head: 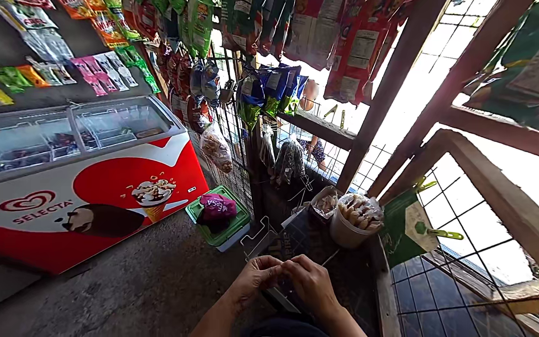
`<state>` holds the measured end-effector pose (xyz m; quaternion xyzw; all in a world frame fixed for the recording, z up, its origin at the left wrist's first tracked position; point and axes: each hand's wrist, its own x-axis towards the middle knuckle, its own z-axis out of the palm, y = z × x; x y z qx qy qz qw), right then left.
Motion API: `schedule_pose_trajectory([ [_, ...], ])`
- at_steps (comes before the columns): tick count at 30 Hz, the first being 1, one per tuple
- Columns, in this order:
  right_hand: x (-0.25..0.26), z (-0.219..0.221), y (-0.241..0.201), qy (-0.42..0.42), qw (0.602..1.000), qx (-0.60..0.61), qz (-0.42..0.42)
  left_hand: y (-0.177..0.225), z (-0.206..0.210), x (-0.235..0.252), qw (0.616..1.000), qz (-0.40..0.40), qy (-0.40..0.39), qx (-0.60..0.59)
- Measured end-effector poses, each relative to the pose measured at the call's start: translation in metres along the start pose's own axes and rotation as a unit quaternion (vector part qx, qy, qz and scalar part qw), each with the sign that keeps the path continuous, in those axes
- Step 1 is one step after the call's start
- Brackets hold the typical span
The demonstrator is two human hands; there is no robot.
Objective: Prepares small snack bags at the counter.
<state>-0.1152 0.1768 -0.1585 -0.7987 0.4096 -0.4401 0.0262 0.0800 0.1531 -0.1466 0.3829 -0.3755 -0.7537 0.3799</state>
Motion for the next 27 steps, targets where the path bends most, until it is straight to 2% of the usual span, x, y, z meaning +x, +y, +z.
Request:
schedule_pose_trajectory([
  [7,-0.001,0.000,0.000,-0.015,0.998,0.041,0.034,-0.008,0.010,-0.005,0.995,0.027,0.002,-0.097],
  [14,0.000,0.001,0.000,-0.004,0.999,0.039,0.029,-0.012,0.019,-0.009,0.988,0.066,0.060,-0.125],
  [19,0.000,0.004,-0.001,0.015,0.997,0.062,0.036,-0.009,0.021,-0.012,0.985,0.083,0.108,-0.104],
  [23,0.000,0.002,-0.004,0.013,0.994,0.094,0.053,-0.007,0.020,-0.013,0.987,0.092,0.102,-0.079],
  [27,0.003,0.000,-0.009,-0.006,0.990,0.127,0.066,-0.001,0.015,-0.012,0.991,0.110,0.077,0.014],
])
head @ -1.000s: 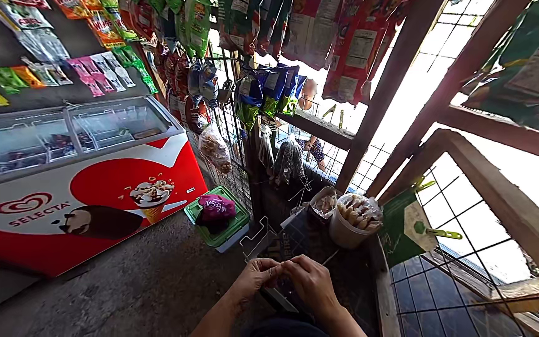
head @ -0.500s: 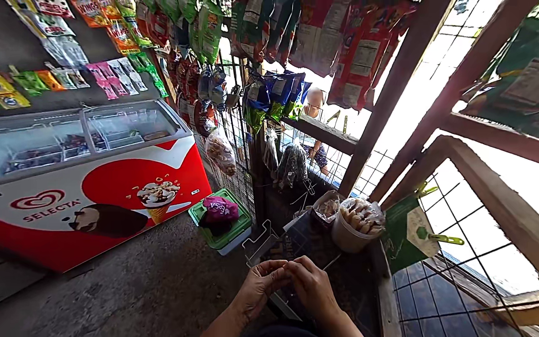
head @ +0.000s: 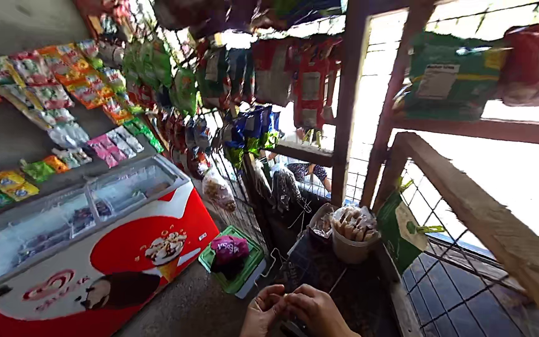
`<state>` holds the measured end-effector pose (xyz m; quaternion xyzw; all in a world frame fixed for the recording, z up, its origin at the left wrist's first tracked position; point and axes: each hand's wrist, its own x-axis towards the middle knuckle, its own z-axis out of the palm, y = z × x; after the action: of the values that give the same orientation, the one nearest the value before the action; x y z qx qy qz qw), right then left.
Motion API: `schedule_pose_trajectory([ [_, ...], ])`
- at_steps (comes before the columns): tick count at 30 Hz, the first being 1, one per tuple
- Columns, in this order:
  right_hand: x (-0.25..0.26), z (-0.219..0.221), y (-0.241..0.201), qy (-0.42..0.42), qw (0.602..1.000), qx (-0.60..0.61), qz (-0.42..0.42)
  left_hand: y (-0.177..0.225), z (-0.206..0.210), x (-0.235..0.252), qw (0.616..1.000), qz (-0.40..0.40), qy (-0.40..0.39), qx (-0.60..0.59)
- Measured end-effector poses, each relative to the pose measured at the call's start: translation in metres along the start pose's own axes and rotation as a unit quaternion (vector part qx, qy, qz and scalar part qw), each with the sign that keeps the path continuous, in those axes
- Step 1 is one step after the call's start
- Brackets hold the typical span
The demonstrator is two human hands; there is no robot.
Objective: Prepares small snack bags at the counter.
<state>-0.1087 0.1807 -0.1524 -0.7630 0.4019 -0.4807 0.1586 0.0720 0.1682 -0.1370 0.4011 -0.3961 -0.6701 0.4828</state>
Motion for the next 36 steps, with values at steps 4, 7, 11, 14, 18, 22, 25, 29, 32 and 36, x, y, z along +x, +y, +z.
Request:
schedule_pose_trajectory([
  [4,-0.001,0.006,0.000,-0.009,0.999,-0.023,-0.039,0.002,-0.009,0.001,0.998,-0.024,-0.003,0.055],
  [7,0.000,0.010,0.001,-0.003,0.995,-0.065,-0.071,-0.001,-0.011,0.001,0.999,-0.046,0.008,0.022],
  [11,-0.001,0.012,0.001,-0.004,0.992,-0.095,-0.086,-0.004,-0.011,-0.003,0.995,-0.086,0.001,-0.057],
  [14,0.000,0.006,0.001,-0.013,0.988,-0.123,-0.092,-0.005,-0.008,-0.002,0.990,-0.107,-0.002,-0.095],
  [18,0.000,0.010,-0.002,-0.033,0.987,-0.133,-0.089,-0.004,-0.019,0.000,0.982,-0.137,-0.021,-0.132],
  [22,-0.009,0.019,-0.016,0.019,0.999,-0.050,0.009,-0.003,-0.030,0.002,0.978,-0.174,-0.053,-0.101],
  [25,-0.030,0.035,-0.036,0.137,0.988,0.022,0.064,-0.007,-0.042,0.007,0.967,-0.206,-0.141,-0.045],
  [29,-0.075,0.085,-0.071,0.270,0.938,0.073,0.203,-0.005,-0.080,0.019,0.907,-0.242,-0.344,0.038],
  [32,-0.117,0.143,-0.101,0.376,0.839,0.142,0.366,0.013,-0.106,0.032,0.792,-0.205,-0.562,0.124],
  [36,-0.153,0.197,-0.158,0.546,0.679,0.166,0.462,0.058,-0.066,0.008,0.500,-0.090,-0.861,0.038],
])
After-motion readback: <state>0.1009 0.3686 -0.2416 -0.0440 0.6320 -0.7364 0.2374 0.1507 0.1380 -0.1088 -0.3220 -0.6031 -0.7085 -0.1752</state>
